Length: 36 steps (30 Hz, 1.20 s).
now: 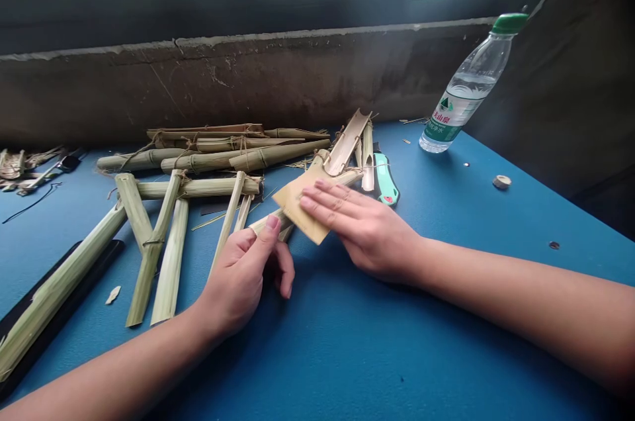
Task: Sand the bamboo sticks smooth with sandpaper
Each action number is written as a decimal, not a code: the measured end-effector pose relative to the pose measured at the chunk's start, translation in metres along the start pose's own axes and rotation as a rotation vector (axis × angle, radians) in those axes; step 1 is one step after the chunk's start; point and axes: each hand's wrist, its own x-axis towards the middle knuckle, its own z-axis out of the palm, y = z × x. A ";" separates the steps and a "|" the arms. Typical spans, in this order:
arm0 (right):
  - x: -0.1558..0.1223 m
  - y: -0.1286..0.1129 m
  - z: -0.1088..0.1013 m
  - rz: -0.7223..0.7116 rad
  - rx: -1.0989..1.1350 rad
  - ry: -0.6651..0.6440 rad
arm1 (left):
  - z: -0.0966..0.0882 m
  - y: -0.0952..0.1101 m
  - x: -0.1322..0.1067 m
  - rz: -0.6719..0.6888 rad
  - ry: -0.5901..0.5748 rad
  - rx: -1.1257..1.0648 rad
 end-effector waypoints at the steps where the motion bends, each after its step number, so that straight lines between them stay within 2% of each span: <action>1: 0.001 -0.002 0.000 -0.053 0.016 -0.010 | 0.000 0.000 0.000 0.003 0.007 0.020; 3: 0.001 -0.002 0.000 -0.073 0.007 -0.007 | 0.001 0.001 0.001 -0.006 0.018 0.025; 8: -0.001 0.006 -0.003 0.178 -0.118 0.024 | 0.000 0.002 0.001 -0.035 0.066 -0.043; 10: -0.002 0.006 -0.004 0.150 -0.102 0.013 | -0.001 0.002 0.001 -0.040 0.109 -0.060; 14: -0.002 -0.001 -0.003 -0.060 -0.029 -0.044 | -0.003 0.000 0.003 -0.057 0.143 -0.077; 16: -0.002 -0.002 -0.003 -0.014 -0.066 -0.041 | -0.004 -0.001 0.003 -0.057 0.137 -0.076; 19: -0.002 0.002 -0.004 0.156 -0.148 -0.014 | -0.005 -0.001 0.003 -0.039 0.100 -0.091; 21: -0.002 0.005 -0.004 0.197 -0.157 -0.007 | -0.005 -0.001 0.001 -0.007 0.058 -0.083; 23: -0.002 0.006 -0.004 0.168 -0.127 -0.003 | -0.004 -0.001 0.000 0.013 0.032 -0.049; 27: -0.002 0.005 -0.004 0.010 -0.038 -0.012 | -0.004 -0.002 0.000 -0.014 0.038 0.011; 29: -0.001 0.005 -0.004 0.028 -0.060 -0.012 | -0.005 -0.002 0.001 -0.026 0.045 0.000; 33: -0.001 0.007 -0.005 0.176 -0.169 0.008 | -0.006 -0.002 0.003 -0.046 0.090 -0.079; 36: -0.001 0.007 -0.006 0.109 -0.149 0.001 | -0.005 -0.001 0.004 -0.069 0.108 -0.103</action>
